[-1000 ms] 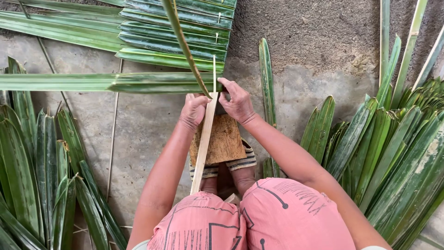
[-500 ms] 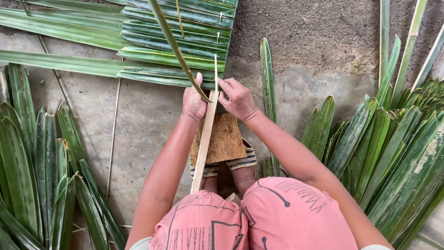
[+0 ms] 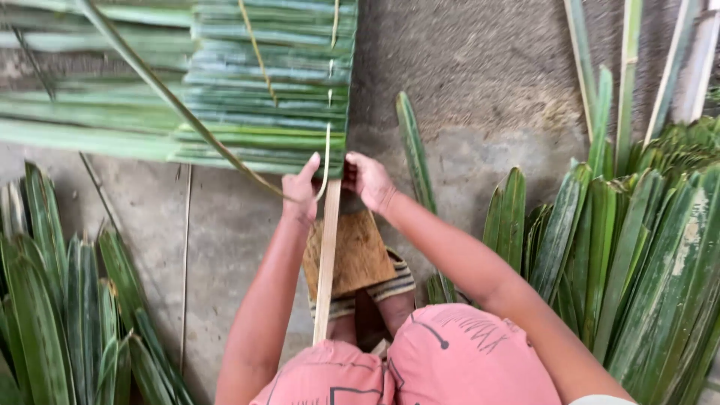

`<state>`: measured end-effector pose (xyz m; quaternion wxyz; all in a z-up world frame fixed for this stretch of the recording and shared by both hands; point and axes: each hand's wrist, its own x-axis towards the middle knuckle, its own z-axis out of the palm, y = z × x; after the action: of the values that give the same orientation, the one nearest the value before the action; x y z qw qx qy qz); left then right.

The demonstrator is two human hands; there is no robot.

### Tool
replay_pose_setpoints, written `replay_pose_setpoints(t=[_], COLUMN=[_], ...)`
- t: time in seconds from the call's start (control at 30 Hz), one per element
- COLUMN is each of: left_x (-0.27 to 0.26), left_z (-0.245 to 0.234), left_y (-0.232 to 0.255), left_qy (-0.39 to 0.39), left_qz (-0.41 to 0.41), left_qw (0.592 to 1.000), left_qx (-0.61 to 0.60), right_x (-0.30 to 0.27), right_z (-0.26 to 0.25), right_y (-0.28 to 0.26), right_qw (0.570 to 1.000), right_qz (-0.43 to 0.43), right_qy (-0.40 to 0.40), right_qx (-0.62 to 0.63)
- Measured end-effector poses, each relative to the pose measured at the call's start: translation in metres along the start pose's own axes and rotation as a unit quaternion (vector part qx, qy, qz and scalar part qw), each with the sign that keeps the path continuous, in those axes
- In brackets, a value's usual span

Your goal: Weaving palm leaves onto a wooden frame to create a thatched panel

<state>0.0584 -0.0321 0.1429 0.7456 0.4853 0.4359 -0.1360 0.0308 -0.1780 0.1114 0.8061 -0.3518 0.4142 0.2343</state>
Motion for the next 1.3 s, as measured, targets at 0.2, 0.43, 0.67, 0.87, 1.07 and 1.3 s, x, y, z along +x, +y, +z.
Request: replay_pose_setpoints(t=[0.2,0.43,0.67,0.87,1.07,1.3], left_x=[0.041,0.012,-0.002,0.052,0.084,0.03], left_z=[-0.024,-0.012,-0.001,-0.027,-0.037,-0.009], left_y=[-0.034,-0.013,-0.013,-0.061,-0.103,-0.062], left_qy=[-0.018,-0.004,0.038,0.067,0.088,0.112], left_qz=[0.074,0.073,0.063,0.06,0.088,0.11], left_qw=[0.997,0.997,0.994,0.996,0.99,0.987], left_qx=[0.005,-0.009,0.082,0.009,-0.06,-0.028], right_x=[0.02,-0.009,0.003,-0.008,-0.025,-0.012], right_z=[-0.004,0.025,0.028,0.038,0.01,-0.005], right_y=[0.0,0.003,0.001,0.006,0.022,0.041], right_qw=[0.995,0.981,0.996,0.98,0.962,0.897], right_qz=[0.056,0.034,-0.028,-0.11,-0.173,-0.311], right_qy=[-0.046,-0.081,0.08,0.155,0.056,0.054], right_qx=[0.07,0.173,0.016,-0.053,-0.205,-0.31])
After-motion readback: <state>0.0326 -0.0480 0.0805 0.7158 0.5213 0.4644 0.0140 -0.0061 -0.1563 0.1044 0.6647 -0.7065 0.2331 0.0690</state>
